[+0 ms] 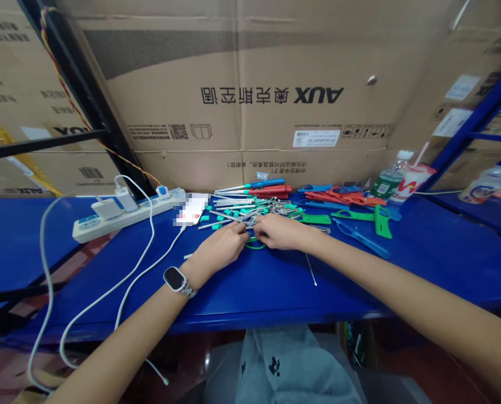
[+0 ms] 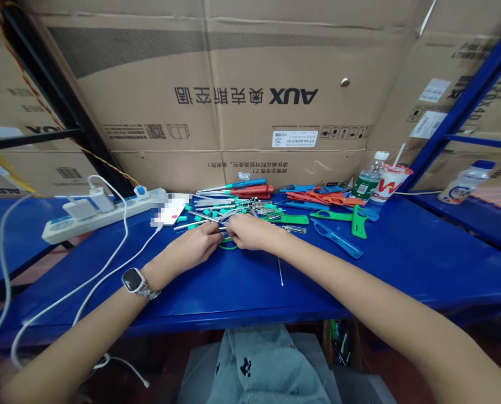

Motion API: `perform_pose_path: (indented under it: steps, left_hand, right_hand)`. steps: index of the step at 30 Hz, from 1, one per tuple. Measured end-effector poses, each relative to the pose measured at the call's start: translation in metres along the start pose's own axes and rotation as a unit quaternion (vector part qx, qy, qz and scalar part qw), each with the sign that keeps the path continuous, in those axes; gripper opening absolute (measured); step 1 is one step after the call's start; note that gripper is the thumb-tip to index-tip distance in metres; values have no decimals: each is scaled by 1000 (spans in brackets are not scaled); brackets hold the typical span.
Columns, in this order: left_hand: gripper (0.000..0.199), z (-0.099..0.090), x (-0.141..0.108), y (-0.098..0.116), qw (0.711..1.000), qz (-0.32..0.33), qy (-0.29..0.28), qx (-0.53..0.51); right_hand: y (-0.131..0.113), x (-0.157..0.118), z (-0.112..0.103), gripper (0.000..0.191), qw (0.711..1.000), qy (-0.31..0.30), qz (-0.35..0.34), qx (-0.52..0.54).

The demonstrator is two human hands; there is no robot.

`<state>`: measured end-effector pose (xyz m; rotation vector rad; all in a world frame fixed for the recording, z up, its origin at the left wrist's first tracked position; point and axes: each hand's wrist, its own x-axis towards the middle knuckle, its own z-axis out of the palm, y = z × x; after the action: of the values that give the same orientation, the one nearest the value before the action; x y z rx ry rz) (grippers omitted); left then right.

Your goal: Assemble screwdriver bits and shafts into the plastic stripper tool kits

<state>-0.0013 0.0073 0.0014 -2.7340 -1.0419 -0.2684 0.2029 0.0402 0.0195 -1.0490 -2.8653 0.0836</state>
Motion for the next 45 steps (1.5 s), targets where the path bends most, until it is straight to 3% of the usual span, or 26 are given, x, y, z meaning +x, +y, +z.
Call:
perform_pose_path:
  steps: [5, 12, 19, 27, 38, 42, 45]
  left_hand:
    - [31, 4, -14, -4, 1000, 29, -3, -6]
    - [45, 13, -27, -5, 1000, -1, 8, 25]
    - [43, 13, -25, -4, 1000, 0, 21, 23]
    - [40, 16, -24, -3, 999, -6, 43, 22]
    - [39, 9, -9, 0, 999, 4, 26, 24]
    - [42, 7, -3, 0, 1000, 12, 27, 8]
    - [49, 4, -2, -4, 999, 3, 43, -7]
  right_hand:
    - [-3, 1, -3, 17, 999, -8, 38, 27]
    - [-16, -18, 3, 27, 999, 25, 34, -7]
    - [-24, -40, 20, 45, 996, 73, -12, -56]
    - [-29, -39, 21, 43, 995, 83, 35, -47]
    - [-36, -49, 24, 55, 991, 87, 94, -48]
    - [-30, -55, 19, 57, 990, 96, 96, -30]
    - [-13, -51, 10, 46, 986, 134, 96, 8]
